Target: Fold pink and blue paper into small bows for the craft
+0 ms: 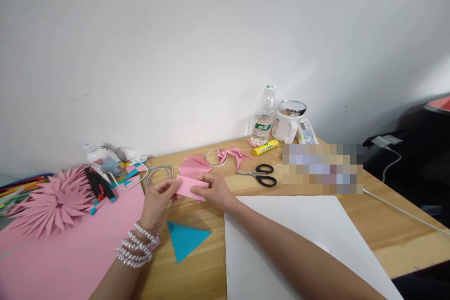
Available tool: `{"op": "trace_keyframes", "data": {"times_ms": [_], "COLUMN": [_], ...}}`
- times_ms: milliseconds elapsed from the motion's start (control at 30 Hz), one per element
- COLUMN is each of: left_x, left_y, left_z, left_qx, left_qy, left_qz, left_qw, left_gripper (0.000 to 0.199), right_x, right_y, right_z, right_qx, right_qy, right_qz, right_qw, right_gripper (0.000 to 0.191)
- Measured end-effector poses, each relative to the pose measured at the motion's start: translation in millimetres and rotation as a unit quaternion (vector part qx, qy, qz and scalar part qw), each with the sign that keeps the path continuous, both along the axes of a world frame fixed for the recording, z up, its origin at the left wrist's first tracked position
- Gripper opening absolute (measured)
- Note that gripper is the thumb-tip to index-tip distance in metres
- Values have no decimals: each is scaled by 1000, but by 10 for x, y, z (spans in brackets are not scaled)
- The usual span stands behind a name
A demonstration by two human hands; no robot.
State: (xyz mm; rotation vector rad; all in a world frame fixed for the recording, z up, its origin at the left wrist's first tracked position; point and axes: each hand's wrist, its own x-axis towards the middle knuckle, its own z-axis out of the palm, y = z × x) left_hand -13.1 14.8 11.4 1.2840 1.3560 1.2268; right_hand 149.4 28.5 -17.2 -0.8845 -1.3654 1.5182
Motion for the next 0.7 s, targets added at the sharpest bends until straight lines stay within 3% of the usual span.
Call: {"op": "trace_keyframes", "data": {"times_ms": [300,467,567,700], "left_x": [-21,58,120,133], "left_y": [-2,-3,-32,-49], "left_z": [-33,11,35,31], "left_qx": [-3,-31,-83,-70], "left_qy": [13,-52,-70,-47], "left_qz": [8,13,-23,-46], "left_qw": [1000,998,994,995], "left_gripper": [22,38,35,35], "right_x": [-23,-37,-48,-58], "right_y": [-2,1,-13,-47], "right_z": [-80,-56,-62,-58], "right_qx": [29,92,158,226], "right_qy": [-6,-36,-80,-95], "right_qz": [29,-92,-167,-121], "right_qw": [999,991,970,962], "right_gripper": [26,20,14,15]}}
